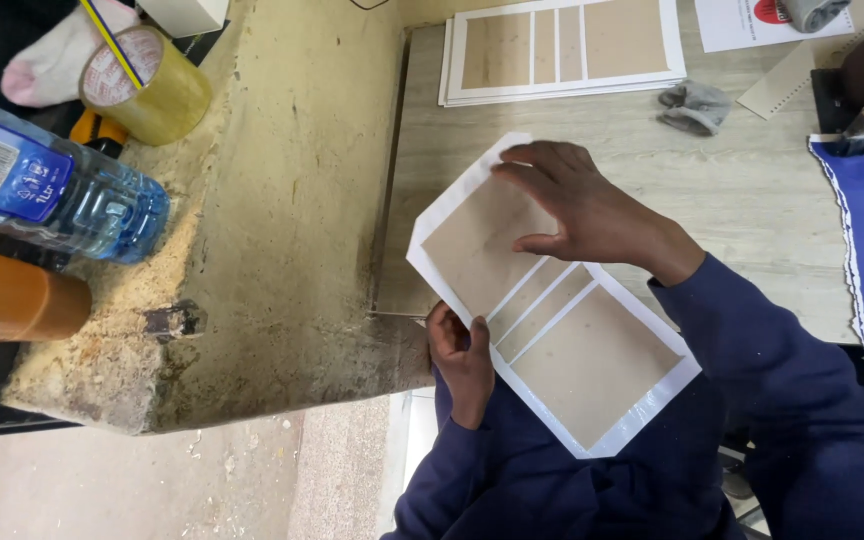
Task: Assembling paper folders by folding edges and using a tool to press down the seams.
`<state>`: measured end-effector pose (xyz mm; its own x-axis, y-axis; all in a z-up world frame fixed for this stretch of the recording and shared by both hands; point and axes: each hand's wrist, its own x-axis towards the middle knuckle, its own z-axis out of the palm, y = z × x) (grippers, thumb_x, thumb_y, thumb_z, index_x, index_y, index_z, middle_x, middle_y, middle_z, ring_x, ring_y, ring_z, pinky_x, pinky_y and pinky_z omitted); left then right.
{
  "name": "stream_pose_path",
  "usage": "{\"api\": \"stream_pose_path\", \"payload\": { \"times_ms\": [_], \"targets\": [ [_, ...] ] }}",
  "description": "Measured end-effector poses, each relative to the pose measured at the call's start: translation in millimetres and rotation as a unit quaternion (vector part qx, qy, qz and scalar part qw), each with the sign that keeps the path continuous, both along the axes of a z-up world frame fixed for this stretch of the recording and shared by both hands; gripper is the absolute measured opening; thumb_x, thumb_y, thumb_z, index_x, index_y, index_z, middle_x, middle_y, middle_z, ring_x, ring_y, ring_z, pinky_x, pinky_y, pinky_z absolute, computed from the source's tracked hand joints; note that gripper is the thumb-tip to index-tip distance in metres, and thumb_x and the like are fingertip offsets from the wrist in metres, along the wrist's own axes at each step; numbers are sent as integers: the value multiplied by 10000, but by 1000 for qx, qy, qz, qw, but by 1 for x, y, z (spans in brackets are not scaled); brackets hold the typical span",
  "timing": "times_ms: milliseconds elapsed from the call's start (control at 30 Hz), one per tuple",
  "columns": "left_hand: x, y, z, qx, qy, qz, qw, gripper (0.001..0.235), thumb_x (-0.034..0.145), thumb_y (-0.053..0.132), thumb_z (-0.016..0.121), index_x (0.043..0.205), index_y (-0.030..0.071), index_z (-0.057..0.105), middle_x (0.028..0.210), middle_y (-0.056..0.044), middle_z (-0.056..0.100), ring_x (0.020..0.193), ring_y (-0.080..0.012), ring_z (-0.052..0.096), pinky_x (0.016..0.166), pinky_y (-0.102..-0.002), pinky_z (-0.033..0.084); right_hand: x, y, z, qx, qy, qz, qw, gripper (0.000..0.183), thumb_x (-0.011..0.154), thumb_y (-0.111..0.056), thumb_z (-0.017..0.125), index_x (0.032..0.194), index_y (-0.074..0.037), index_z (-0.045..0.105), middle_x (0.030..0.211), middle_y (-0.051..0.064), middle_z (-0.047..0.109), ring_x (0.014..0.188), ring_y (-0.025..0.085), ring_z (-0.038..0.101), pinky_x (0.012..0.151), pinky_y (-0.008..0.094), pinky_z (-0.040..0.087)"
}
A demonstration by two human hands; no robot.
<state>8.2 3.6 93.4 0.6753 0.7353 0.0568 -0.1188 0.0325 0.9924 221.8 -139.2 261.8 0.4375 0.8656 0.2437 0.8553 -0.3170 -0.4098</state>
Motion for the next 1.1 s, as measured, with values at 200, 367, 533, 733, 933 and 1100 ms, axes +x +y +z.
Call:
{"api": "stream_pose_path", "payload": {
  "times_ms": [200, 367, 533, 733, 933, 1100],
  "targets": [
    [-2, 2, -16, 123, -51, -66, 989, 267, 969, 31, 737, 1214, 55, 634, 985, -104, 650, 958, -205, 672, 854, -395, 568, -20, 45, 59, -100, -75, 110, 986, 730, 821, -427, 871, 1432, -168, 565, 1308, 100, 663, 1323, 347, 564, 1285, 555, 215],
    [-1, 4, 8, 82, -94, -139, 982, 701, 904, 212, 895, 1432, 22, 476, 1169, -159, 661, 1043, -229, 650, 907, -437, 549, -16, 35, 81, -235, -33, 40, 971, 174, 960, -430, 757, 1065, -292, 773, 920, 16, 798, 991, 295, 761, 1076, 500, 510],
    [-15, 3, -13, -124, 53, -252, 958, 693, 868, 89, 863, 1463, 129, 511, 1114, -84, 657, 1024, -180, 692, 893, -318, 585, 3, 0, 121, -250, -18, -110, 962, 229, 1014, -500, 645, 1058, -317, 777, 953, -104, 811, 942, 217, 739, 792, 398, 520],
    [-15, -14, -32, -102, 139, -268, 948, 308, 950, 104, 743, 1254, 62, 769, 1167, -58, 822, 1041, -169, 754, 893, -333, 638, 19, -56, 125, -104, -53, -149, 982, 252, 1002, -457, 740, 1074, -235, 836, 910, 25, 810, 764, 285, 717, 689, 418, 482],
    [4, 39, -2, -61, 184, -134, 972, 113, 872, 135, 883, 975, 96, 859, 857, 40, 796, 775, -64, 651, 723, -244, 521, 70, -130, 102, -15, 167, -333, 928, 399, 1005, -477, 792, 1279, -187, 793, 1205, -11, 759, 1119, 145, 650, 906, 307, 433],
    [46, 114, 25, 21, 137, -136, 981, 163, 883, 180, 888, 1004, 96, 819, 855, 42, 767, 748, -52, 610, 650, -237, 486, 103, -181, 46, 60, 326, -275, 902, 221, 1031, -43, 760, 1234, 44, 743, 1180, 175, 782, 978, 300, 738, 882, 376, 591]
  ]
}}
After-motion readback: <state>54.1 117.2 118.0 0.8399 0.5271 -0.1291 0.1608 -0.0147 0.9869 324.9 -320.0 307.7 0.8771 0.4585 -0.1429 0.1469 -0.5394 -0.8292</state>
